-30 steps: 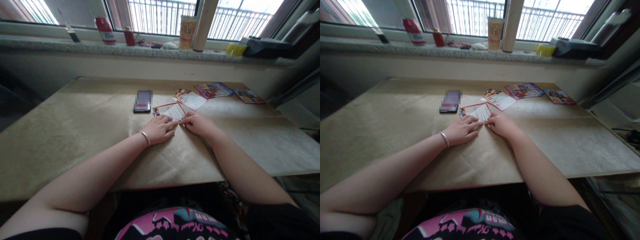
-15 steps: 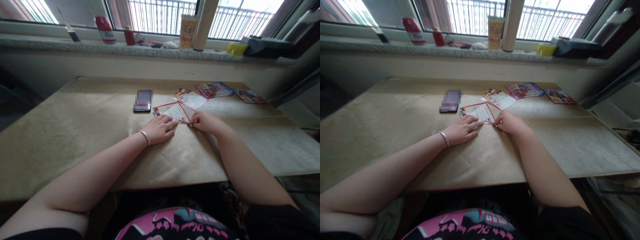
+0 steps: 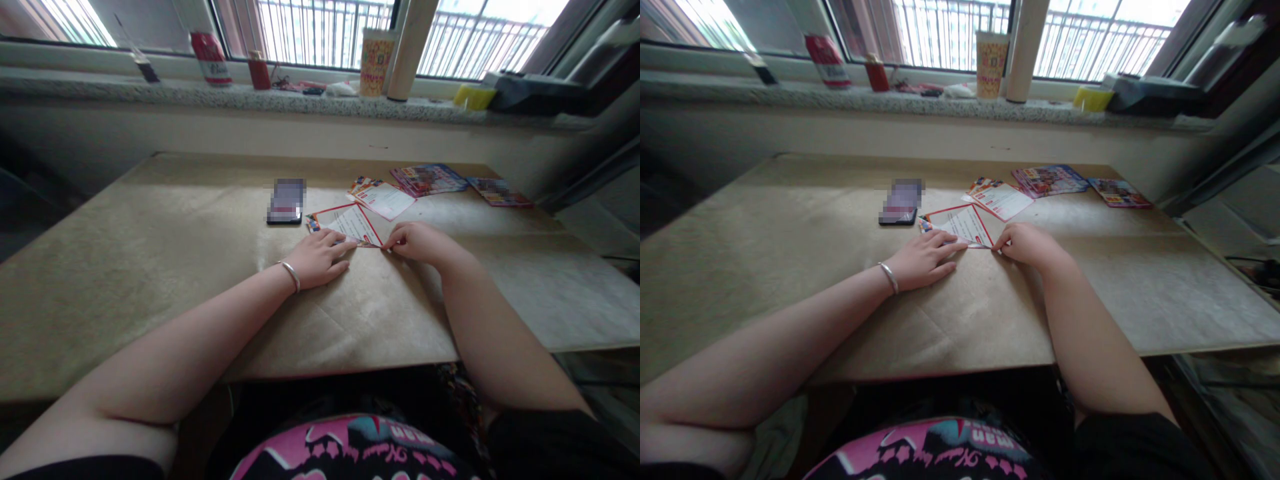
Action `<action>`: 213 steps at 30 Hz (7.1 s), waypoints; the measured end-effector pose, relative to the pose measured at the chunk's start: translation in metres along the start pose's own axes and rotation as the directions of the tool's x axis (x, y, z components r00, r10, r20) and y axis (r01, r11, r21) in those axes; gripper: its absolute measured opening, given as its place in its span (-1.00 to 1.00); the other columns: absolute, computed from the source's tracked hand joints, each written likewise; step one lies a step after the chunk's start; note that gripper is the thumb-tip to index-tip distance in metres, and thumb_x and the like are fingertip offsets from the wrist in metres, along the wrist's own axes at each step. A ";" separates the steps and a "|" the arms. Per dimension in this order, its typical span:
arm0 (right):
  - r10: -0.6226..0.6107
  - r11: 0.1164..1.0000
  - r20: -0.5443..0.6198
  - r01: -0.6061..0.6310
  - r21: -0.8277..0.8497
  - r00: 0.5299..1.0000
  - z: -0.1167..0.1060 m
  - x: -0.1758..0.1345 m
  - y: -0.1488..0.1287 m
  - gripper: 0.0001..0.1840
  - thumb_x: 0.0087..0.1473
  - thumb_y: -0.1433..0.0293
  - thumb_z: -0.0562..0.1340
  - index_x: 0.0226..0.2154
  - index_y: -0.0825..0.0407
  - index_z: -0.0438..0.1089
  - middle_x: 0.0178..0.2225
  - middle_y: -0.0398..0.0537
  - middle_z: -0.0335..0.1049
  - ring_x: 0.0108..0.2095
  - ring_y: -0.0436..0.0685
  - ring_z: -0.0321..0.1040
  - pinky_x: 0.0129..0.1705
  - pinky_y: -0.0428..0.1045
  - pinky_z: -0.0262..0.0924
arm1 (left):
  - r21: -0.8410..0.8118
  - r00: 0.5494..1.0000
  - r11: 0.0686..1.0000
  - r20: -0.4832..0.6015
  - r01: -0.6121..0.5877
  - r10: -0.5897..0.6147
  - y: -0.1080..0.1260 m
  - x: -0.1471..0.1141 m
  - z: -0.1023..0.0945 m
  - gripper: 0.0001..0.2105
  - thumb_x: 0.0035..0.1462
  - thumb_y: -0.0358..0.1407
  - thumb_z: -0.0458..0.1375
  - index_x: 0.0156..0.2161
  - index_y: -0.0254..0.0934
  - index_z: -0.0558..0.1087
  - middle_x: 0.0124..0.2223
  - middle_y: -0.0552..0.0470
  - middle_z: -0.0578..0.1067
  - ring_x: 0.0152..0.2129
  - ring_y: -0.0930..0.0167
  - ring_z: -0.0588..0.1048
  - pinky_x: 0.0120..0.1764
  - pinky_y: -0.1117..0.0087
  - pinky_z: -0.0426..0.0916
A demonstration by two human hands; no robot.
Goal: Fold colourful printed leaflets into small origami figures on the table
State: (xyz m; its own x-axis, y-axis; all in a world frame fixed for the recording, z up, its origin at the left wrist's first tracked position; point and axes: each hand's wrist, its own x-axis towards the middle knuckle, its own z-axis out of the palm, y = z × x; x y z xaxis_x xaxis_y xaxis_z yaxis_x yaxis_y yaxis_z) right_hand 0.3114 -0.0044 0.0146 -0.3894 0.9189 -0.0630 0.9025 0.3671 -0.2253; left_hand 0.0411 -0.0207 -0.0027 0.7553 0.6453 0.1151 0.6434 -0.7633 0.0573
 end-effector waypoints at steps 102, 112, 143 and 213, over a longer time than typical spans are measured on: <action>-0.189 0.982 -0.265 0.179 -0.059 0.946 0.021 0.005 -0.048 -0.77 0.02 0.49 0.16 -0.35 0.02 0.54 -0.25 0.01 0.51 -0.17 0.20 0.39 -0.09 0.05 0.24 | 0.139 0.973 0.988 -0.231 0.061 -0.027 -0.044 -0.012 -0.010 -0.77 0.21 -0.27 0.06 -0.29 -0.29 0.57 -0.19 -0.09 0.54 -0.20 0.26 0.43 -0.07 0.22 0.34; -0.163 0.986 -0.276 0.167 -0.006 0.947 0.018 0.004 -0.048 -0.82 0.03 0.44 0.20 -0.36 0.00 0.55 -0.26 -0.01 0.52 -0.19 0.18 0.37 -0.10 0.03 0.22 | 0.098 0.962 0.995 -0.272 0.031 -0.004 -0.042 -0.006 0.002 -0.76 0.22 -0.22 0.12 -0.08 -0.20 0.55 -0.03 0.01 0.57 0.00 0.20 0.41 0.01 0.15 0.28; -0.202 0.968 -0.389 0.245 0.063 0.899 0.034 0.012 -0.084 -0.98 -0.03 0.43 0.19 -0.44 -0.01 0.34 -0.38 -0.07 0.40 -0.27 0.13 0.28 -0.26 -0.02 0.12 | -0.156 0.936 0.985 -0.351 -0.079 0.020 -0.019 0.002 0.000 -0.91 0.17 -0.33 0.13 -0.35 -0.27 0.45 -0.32 0.03 0.50 -0.39 0.43 0.44 -0.32 0.45 0.29; -0.356 0.929 -0.397 0.365 -0.056 0.846 0.031 0.012 -0.069 -0.94 0.04 0.41 0.19 -0.42 0.00 0.39 -0.39 -0.05 0.40 -0.32 0.13 0.22 -0.27 0.00 0.06 | -0.220 0.913 0.961 -0.402 -0.165 0.065 -0.024 0.005 0.007 -0.94 0.13 -0.36 0.13 -0.37 -0.27 0.40 -0.36 0.05 0.44 -0.44 0.45 0.39 -0.36 0.47 0.25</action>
State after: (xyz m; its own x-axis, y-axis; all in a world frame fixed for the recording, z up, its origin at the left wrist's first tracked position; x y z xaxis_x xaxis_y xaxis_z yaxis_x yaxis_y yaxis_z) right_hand 0.2383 -0.0228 -0.0005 -0.5777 0.7041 0.4129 0.7071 0.6844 -0.1778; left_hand 0.0304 0.0017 -0.0105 0.6814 0.5273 0.5076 0.4662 -0.8473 0.2544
